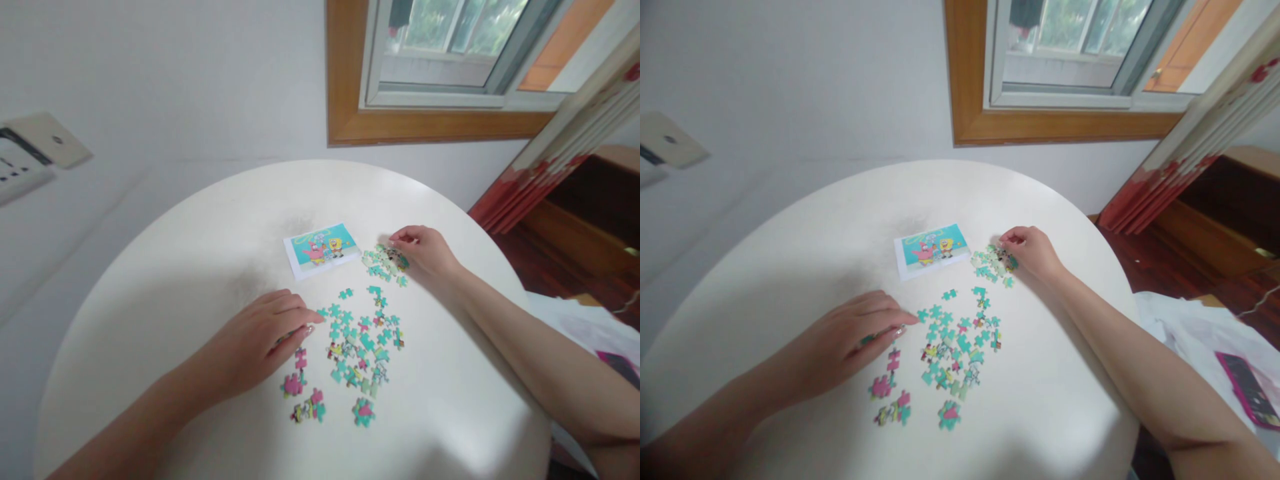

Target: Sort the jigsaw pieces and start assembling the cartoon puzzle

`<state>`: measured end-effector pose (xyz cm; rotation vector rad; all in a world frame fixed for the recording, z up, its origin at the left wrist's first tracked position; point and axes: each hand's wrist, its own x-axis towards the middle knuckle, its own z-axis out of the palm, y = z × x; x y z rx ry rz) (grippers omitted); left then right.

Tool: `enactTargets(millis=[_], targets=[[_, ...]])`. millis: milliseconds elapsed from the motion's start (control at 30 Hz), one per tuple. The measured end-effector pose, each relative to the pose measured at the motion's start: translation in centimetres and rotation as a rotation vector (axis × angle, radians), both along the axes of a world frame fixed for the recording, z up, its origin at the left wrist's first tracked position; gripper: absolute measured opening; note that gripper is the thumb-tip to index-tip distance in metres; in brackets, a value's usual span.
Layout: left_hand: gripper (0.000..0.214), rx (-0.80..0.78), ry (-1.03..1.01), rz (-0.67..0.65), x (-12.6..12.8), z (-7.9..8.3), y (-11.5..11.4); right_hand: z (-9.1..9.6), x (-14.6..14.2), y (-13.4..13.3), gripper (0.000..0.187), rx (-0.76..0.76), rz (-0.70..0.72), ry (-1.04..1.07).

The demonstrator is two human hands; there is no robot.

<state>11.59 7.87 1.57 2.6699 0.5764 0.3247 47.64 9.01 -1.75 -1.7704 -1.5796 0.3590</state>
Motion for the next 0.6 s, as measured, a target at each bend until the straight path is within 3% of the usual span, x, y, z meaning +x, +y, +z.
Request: enactTargets(millis=[367,500,600], targets=[[0.025,0.023,-0.012,0.015,0.0,0.2,0.0,-1.0,0.9,1.1,0.022,0.087,0.031,-0.103],[0.025,0.029,-0.020,0.033,0.1,0.2,0.2,-0.2,0.5,0.4,0.022,0.193,0.016,-0.057],[0.026,0.038,-0.034,0.047,0.0,0.1,0.4,1.0,-0.2,-0.7,0.018,0.269,0.149,-0.064]])
